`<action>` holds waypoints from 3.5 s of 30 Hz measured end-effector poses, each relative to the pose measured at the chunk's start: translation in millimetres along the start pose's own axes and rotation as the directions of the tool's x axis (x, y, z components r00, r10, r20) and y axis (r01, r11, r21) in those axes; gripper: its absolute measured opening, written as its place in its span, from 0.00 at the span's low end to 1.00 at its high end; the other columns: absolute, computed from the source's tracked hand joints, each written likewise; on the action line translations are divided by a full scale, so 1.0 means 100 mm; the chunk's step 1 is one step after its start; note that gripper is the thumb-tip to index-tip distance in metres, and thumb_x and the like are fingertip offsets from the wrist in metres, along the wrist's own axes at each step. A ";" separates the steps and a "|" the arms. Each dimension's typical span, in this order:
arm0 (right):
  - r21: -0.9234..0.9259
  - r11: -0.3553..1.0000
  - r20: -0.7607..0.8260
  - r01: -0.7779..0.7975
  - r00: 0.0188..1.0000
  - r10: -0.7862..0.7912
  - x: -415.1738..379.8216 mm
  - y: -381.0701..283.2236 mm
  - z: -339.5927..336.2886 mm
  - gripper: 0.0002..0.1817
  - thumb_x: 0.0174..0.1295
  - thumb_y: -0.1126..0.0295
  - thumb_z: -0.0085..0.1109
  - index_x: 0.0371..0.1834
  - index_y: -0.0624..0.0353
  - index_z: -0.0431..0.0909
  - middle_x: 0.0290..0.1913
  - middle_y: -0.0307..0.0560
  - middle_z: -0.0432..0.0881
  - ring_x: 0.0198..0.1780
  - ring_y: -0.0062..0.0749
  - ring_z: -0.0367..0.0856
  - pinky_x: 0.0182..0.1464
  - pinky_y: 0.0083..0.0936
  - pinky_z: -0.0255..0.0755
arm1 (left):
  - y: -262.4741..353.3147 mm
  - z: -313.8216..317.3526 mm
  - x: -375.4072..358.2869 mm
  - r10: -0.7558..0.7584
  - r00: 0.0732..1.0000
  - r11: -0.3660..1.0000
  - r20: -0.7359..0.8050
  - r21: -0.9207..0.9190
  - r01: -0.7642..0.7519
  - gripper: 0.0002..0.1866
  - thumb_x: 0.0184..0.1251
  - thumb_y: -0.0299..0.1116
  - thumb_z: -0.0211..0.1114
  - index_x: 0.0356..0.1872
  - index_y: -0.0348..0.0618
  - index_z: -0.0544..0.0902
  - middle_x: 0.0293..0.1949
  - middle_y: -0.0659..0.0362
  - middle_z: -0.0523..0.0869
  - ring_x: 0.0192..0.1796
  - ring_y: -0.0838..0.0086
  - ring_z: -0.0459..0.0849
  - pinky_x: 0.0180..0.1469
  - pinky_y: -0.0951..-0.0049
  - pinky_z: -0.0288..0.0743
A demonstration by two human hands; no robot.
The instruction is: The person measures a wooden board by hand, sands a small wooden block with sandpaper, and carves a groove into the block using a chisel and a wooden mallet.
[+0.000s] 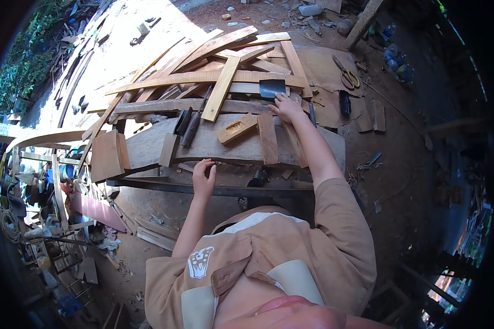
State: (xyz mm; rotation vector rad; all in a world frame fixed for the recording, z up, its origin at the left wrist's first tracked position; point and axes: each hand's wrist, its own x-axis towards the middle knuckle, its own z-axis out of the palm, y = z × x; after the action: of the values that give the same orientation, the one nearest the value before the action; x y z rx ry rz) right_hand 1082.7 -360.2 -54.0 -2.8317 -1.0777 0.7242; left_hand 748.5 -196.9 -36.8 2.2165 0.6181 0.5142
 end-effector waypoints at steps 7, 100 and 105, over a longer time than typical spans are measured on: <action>0.235 0.926 -0.663 0.295 0.745 -0.069 -0.34 -0.07 -0.16 0.12 0.54 0.65 0.57 0.42 0.55 0.79 0.40 0.45 0.81 0.38 0.40 0.80 0.45 0.37 0.70 | -0.01 0.04 0.04 -0.019 1.000 0.998 -0.004 -0.052 0.019 0.08 0.57 0.30 0.60 0.35 0.37 0.80 0.41 0.52 0.81 0.47 0.63 0.78 0.52 0.68 0.68; 0.575 0.629 -0.776 0.524 0.594 0.215 -1.76 -0.92 0.40 0.15 0.64 0.65 0.48 0.51 0.57 0.75 0.42 0.59 0.79 0.45 0.48 0.77 0.46 0.32 0.70 | 1.34 -0.08 0.68 0.385 0.881 0.922 -0.275 0.158 -0.354 0.17 0.59 0.40 0.60 0.16 0.41 0.71 0.16 0.52 0.76 0.20 0.57 0.77 0.22 0.64 0.68; 0.718 0.608 -0.622 0.338 0.704 0.344 -1.68 -0.81 0.31 0.17 0.66 0.64 0.45 0.49 0.66 0.73 0.41 0.59 0.80 0.45 0.43 0.78 0.48 0.28 0.68 | 1.67 -0.25 0.68 0.492 0.809 0.868 -0.322 0.112 -0.483 0.16 0.57 0.33 0.60 0.15 0.39 0.69 0.14 0.53 0.72 0.18 0.59 0.74 0.22 0.66 0.66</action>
State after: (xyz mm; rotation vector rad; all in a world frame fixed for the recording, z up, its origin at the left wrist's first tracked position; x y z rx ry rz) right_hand 909.5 -409.4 2.5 -1.9456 -0.4043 -0.0199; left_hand 834.1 -242.3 117.8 2.3261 0.2061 1.1835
